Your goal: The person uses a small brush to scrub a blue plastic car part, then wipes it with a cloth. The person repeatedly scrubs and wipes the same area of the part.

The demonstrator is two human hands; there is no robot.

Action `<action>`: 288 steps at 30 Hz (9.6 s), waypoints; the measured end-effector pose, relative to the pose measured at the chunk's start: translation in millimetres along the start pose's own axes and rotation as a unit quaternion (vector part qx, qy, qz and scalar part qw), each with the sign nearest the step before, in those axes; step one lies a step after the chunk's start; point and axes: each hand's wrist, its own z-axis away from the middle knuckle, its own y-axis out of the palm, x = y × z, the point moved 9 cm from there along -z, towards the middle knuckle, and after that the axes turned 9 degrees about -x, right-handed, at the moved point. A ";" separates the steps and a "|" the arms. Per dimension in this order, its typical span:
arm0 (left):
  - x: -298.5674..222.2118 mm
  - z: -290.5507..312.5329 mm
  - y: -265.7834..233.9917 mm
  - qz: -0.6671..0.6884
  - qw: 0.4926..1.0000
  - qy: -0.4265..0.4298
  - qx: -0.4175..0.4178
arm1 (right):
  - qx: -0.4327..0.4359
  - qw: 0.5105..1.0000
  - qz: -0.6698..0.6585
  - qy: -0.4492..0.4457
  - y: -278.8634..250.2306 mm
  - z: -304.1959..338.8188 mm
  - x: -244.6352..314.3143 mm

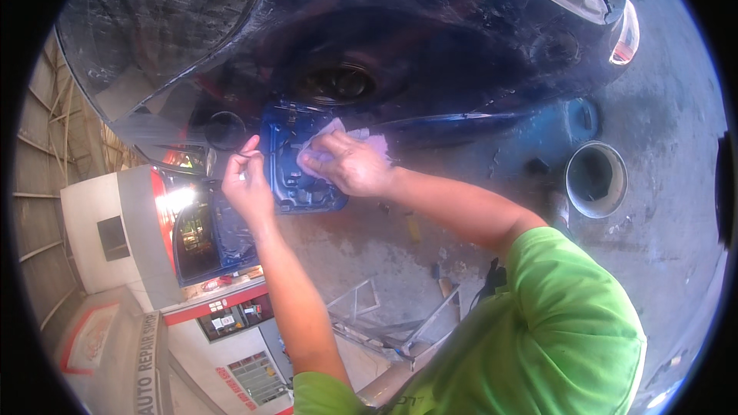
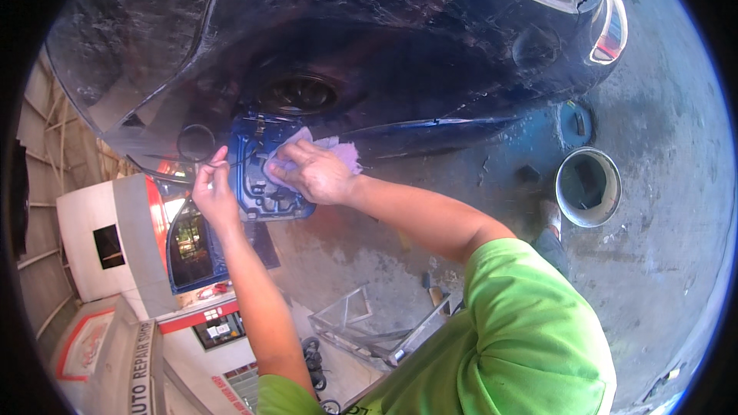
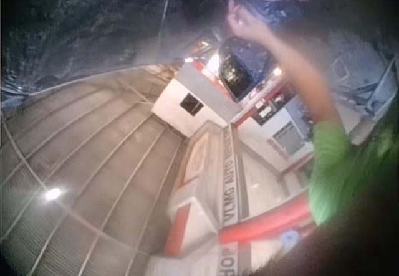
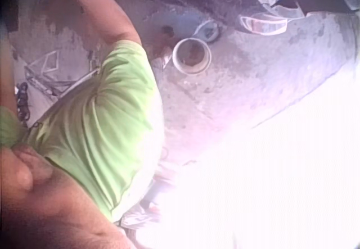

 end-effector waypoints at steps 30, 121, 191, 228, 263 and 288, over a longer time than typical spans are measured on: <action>22.4 -5.0 -4.0 0.035 0.999 -0.037 0.011 | 0.255 0.943 -0.012 -0.215 14.6 9.7 13.6; 38.5 4.1 -9.0 0.099 0.984 -0.143 -0.042 | -0.179 0.861 -0.076 0.469 6.5 76.7 -50.7; 107.8 63.1 28.9 0.585 0.772 -0.248 0.015 | 0.032 0.983 0.147 0.108 59.6 60.3 101.4; 112.3 80.5 40.1 0.613 0.699 -0.357 0.088 | 0.056 0.995 -0.031 0.081 60.7 -1.1 118.5; 93.4 47.8 17.9 0.537 0.810 -0.227 0.058 | 0.030 0.997 0.062 0.022 29.8 68.7 108.3; 86.1 54.1 23.7 0.551 0.795 -0.253 0.000 | 0.029 0.988 0.076 0.133 15.0 74.4 80.2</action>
